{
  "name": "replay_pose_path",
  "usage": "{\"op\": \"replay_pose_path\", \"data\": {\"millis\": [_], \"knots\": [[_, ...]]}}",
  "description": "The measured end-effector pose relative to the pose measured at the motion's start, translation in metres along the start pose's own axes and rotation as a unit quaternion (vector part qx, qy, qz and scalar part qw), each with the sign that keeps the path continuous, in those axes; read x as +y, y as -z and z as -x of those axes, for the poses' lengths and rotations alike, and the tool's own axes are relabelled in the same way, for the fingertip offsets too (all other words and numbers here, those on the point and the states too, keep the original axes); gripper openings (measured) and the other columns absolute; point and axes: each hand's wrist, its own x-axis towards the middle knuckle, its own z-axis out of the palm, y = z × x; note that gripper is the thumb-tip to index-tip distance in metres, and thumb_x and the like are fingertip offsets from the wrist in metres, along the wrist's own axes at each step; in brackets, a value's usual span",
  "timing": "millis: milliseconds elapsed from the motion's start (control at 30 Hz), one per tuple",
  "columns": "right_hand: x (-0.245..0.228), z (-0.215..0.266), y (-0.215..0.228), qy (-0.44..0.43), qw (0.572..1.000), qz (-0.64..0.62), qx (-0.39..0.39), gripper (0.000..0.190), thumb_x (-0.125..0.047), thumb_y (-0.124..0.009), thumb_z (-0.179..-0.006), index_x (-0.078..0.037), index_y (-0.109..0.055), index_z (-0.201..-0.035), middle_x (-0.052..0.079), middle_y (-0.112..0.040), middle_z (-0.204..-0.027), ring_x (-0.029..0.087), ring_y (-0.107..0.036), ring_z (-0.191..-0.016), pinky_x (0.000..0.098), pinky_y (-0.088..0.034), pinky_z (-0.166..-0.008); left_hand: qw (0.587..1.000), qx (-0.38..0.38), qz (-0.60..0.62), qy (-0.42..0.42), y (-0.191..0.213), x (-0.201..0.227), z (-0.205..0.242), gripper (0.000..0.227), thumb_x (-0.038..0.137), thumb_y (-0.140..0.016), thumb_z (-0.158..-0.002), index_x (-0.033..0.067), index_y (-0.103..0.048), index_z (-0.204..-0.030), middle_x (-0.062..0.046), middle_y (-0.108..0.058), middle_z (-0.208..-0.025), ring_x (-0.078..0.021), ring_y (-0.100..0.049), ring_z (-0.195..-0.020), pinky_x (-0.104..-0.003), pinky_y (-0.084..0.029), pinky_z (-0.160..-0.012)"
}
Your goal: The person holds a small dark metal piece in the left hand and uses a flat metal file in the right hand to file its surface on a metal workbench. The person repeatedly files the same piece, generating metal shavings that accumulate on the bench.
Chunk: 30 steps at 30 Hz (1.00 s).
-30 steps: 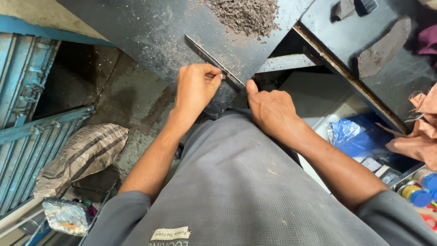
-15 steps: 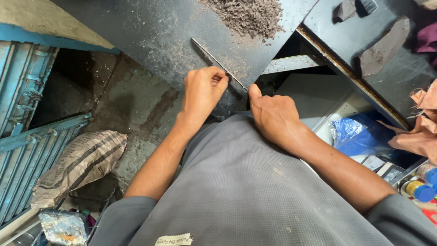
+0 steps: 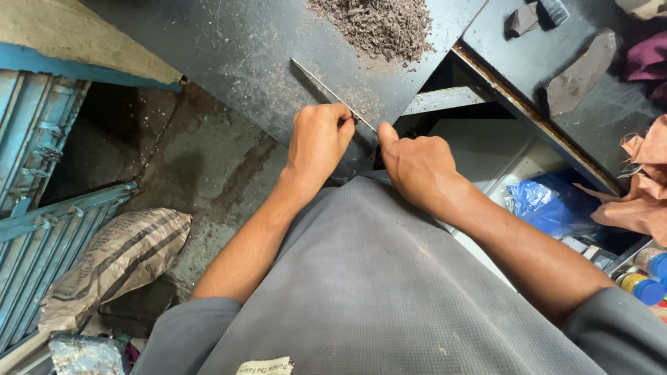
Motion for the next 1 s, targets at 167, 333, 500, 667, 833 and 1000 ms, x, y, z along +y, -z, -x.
{"op": "replay_pose_path", "data": {"millis": [167, 333, 500, 667, 833, 1000], "knots": [[0.004, -0.002, -0.006, 0.007, 1.000, 0.003, -0.009, 0.016, -0.008, -0.049, -0.093, 0.000, -0.045, -0.107, 0.016, -0.070, -0.067, 0.035, -0.070, -0.057, 0.0468, -0.051, -0.047, 1.000, -0.015, 0.003, -0.011, 0.001, -0.003, -0.003, 0.009, 0.005, -0.072, -0.085, -0.0025, -0.075, -0.089, -0.024, -0.070, -0.079, -0.0411, -0.071, -0.075, -0.045, -0.057, -0.067], [0.004, -0.008, -0.026, -0.005, 1.000, -0.003, -0.006, 0.013, -0.008, -0.049, -0.095, 0.000, -0.045, -0.105, 0.016, -0.069, -0.065, 0.034, -0.070, -0.056, 0.0459, -0.051, -0.046, 0.999, -0.034, 0.008, 0.016, 0.001, -0.006, -0.009, 0.008, 0.005, -0.073, -0.083, -0.0019, -0.075, -0.086, -0.023, -0.070, -0.078, -0.0399, -0.072, -0.075, -0.044, -0.058, -0.066], [-0.001, -0.026, -0.039, -0.006, 1.000, -0.007, 0.024, 0.014, -0.009, -0.048, -0.096, 0.000, -0.045, -0.106, 0.018, -0.070, -0.068, 0.036, -0.070, -0.058, 0.0472, -0.052, -0.047, 0.998, -0.057, -0.009, 0.033, 0.004, -0.006, -0.015, 0.007, 0.006, -0.074, -0.081, -0.0007, -0.075, -0.083, -0.023, -0.070, -0.076, -0.0394, -0.073, -0.074, -0.044, -0.058, -0.067], [0.000, -0.007, -0.020, -0.011, 0.998, -0.065, -0.020, 0.016, -0.010, -0.044, -0.096, 0.002, -0.044, -0.107, 0.022, -0.070, -0.073, 0.041, -0.070, -0.066, 0.0520, -0.053, -0.055, 0.997, -0.065, -0.026, 0.037, 0.005, -0.002, -0.016, 0.006, 0.005, -0.073, -0.081, -0.0001, -0.076, -0.082, -0.023, -0.071, -0.076, -0.0405, -0.072, -0.075, -0.045, -0.059, -0.068], [0.002, -0.004, -0.018, 0.002, 0.995, -0.080, -0.054, 0.021, -0.011, -0.040, -0.099, 0.005, -0.043, -0.112, 0.023, -0.070, -0.075, 0.043, -0.069, -0.067, 0.0535, -0.054, -0.057, 0.997, -0.069, -0.019, 0.024, 0.004, -0.001, -0.015, 0.006, 0.005, -0.073, -0.081, -0.0004, -0.075, -0.083, -0.023, -0.070, -0.076, -0.0395, -0.072, -0.074, -0.044, -0.058, -0.067], [0.007, -0.010, -0.027, 0.017, 0.992, -0.112, -0.051, 0.025, -0.010, -0.039, -0.098, 0.008, -0.043, -0.114, 0.023, -0.070, -0.074, 0.042, -0.069, -0.067, 0.0530, -0.054, -0.057, 0.996, -0.082, -0.011, 0.023, 0.007, -0.003, -0.019, 0.006, 0.005, -0.073, -0.081, -0.0008, -0.075, -0.082, -0.021, -0.072, -0.076, -0.0367, -0.073, -0.073, -0.041, -0.059, -0.068]]}}
